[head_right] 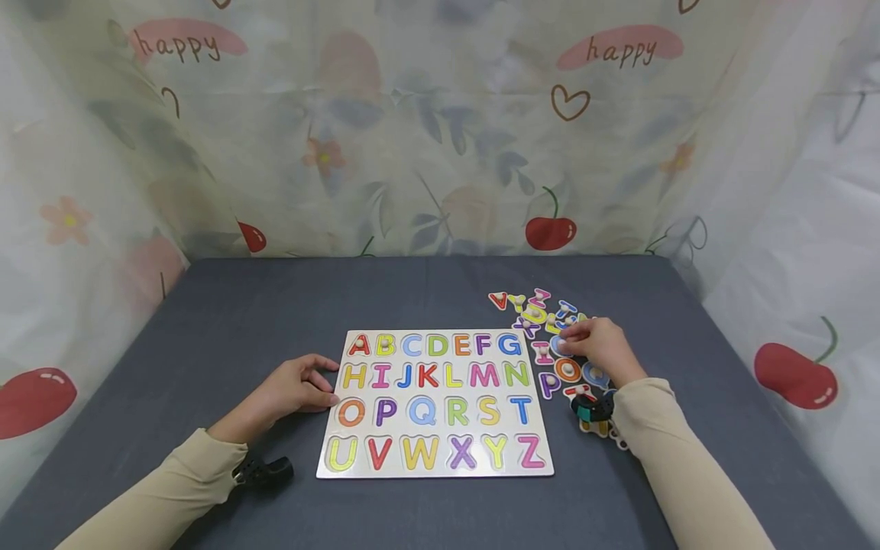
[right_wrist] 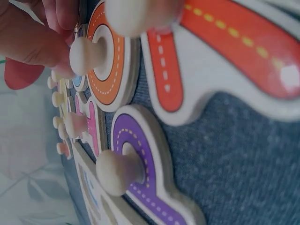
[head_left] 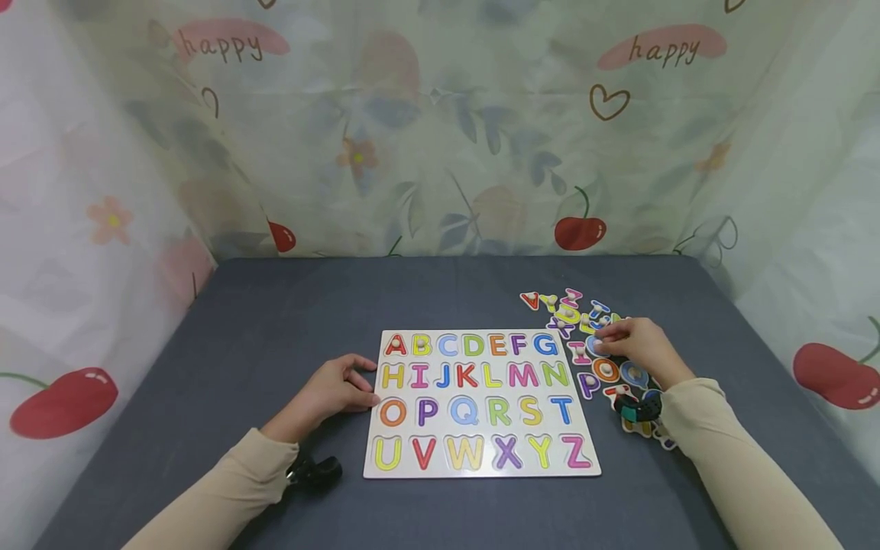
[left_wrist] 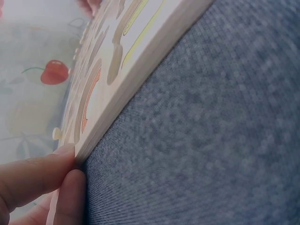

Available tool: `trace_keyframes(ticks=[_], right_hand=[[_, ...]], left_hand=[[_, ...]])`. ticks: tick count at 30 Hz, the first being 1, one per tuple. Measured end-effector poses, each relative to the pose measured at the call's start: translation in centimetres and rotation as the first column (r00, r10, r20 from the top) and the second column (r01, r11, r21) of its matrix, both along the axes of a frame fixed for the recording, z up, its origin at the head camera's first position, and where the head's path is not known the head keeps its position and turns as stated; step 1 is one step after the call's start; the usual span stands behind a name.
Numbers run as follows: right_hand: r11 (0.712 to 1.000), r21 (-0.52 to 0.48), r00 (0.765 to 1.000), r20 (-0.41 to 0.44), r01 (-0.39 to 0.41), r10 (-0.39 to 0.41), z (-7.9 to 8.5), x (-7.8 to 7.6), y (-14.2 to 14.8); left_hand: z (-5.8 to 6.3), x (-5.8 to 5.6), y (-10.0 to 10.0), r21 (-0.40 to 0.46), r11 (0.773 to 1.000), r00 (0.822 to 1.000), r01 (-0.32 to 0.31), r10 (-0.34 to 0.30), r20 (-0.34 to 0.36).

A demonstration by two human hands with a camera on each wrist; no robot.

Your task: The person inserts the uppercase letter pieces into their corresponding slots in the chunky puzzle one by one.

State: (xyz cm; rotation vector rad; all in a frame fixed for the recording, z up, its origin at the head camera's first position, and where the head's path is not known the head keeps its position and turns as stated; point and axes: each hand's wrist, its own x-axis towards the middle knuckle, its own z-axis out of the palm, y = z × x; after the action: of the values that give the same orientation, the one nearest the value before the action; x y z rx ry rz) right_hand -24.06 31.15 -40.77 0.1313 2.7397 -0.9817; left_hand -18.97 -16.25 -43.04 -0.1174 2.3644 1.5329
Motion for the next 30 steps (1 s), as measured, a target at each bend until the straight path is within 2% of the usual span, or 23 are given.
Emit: trace_keyframes(ticks=[11, 17, 21, 30], right_hand=[[0.999, 0.044, 1.0, -0.008, -0.011, 0.012, 0.1, 0.0, 0.0], [1.0, -0.01, 1.0, 0.022, 0.012, -0.012, 0.6, 0.2, -0.1], [0.999, -0.034, 0.999, 0.031, 0.013, -0.012, 1.3, 0.1, -0.5], [0.996, -0.084, 0.998, -0.057, -0.03, 0.026, 3.8, -0.1, -3.0]], left_hand=[[0.2, 0.2, 0.1, -0.008, 1.0, 1.0, 0.003, -0.003, 0.0], [0.2, 0.1, 0.1, -0.009, 1.0, 1.0, 0.004, -0.004, 0.005], [0.3, 0.2, 0.0, -0.016, 1.0, 1.0, 0.003, -0.002, 0.014], [0.2, 0.2, -0.1, -0.031, 1.0, 1.0, 0.0, 0.0, 0.006]])
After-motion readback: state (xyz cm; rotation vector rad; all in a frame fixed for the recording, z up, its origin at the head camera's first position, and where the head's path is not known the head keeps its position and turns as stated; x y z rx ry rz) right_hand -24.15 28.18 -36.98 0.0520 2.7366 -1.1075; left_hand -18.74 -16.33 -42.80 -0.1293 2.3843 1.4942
